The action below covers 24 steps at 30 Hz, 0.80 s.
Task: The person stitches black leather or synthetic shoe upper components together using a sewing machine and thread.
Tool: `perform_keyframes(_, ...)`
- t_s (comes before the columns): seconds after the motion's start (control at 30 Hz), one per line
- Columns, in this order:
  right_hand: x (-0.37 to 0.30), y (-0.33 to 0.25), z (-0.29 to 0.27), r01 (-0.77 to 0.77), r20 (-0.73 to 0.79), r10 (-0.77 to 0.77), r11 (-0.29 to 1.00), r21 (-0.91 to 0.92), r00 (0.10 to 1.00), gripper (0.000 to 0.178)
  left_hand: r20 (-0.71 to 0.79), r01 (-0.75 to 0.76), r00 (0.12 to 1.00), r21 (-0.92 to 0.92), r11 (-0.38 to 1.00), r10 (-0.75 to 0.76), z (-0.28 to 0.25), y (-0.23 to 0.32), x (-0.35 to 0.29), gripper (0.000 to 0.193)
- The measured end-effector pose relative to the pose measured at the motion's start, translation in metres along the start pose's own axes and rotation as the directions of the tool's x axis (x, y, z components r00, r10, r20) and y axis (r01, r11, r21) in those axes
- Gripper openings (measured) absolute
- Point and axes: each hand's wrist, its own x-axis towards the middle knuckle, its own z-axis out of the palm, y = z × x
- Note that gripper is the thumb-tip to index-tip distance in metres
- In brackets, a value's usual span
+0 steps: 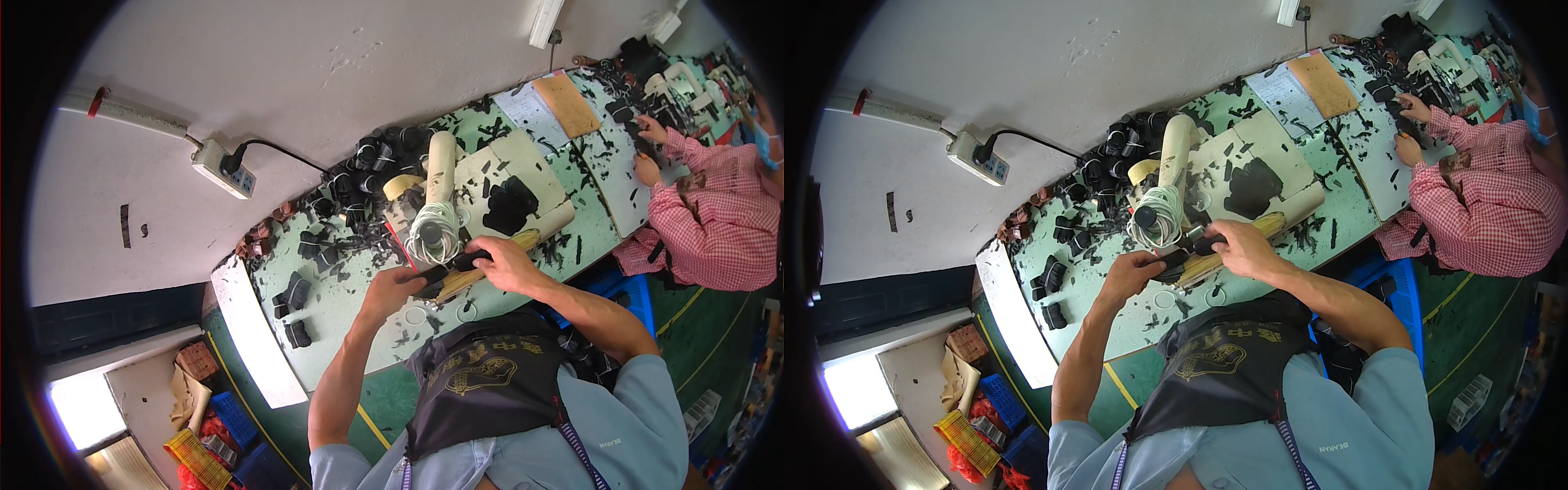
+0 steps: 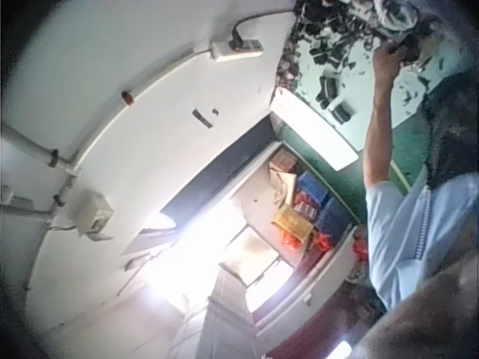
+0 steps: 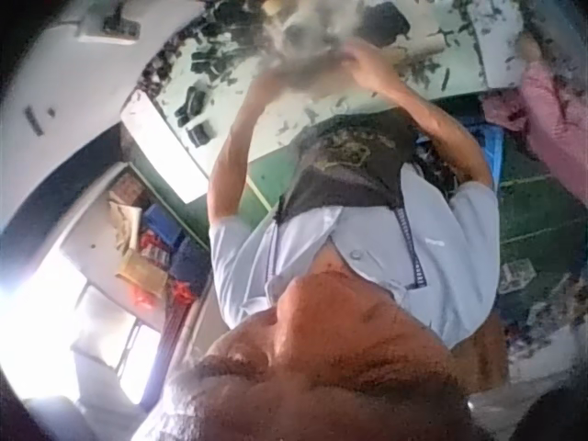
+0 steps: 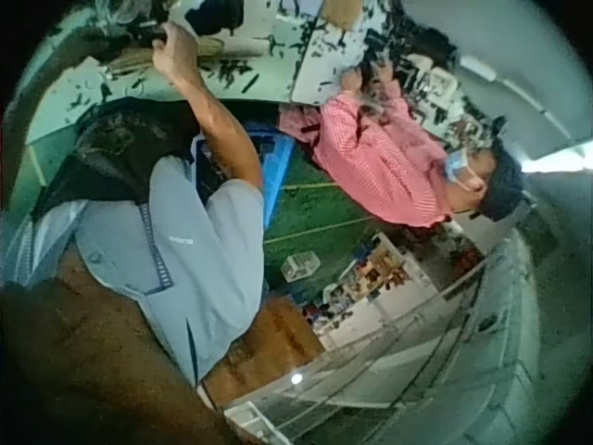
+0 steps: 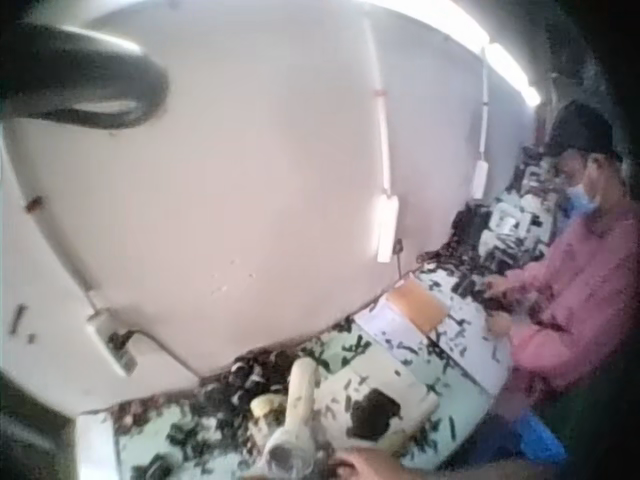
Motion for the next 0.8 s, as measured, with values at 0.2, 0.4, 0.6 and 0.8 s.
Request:
perform_keyframes(0.2,0.003,-0.008,0.003,0.045,0.033,-0.045,0.999,-0.010,0.998,0.022,0.042,0.011,0.999,-0.031,0.999,-0.010,0.008,-0.001,0.011,0.031)
perform_keyframes(0.4,-0.003,-0.004,-0.003,-0.094,0.046,0.089,0.987,0.134,0.995,0.018,-0.009,0.055,0.998,0.008,0.998,-0.055,0.000,0.001,0.001,0.030)
perform_keyframes(0.6,0.003,-0.008,0.002,0.006,0.030,-0.007,0.999,0.053,1.000,0.021,0.010,-0.018,1.000,0.054,0.998,0.017,0.010,0.015,0.007,0.029)
perform_keyframes(0.8,-0.001,-0.002,-0.003,-0.140,0.058,0.132,0.977,0.161,0.990,0.021,0.015,-0.026,1.000,-0.048,0.999,0.026,0.004,-0.002,0.007,0.026)
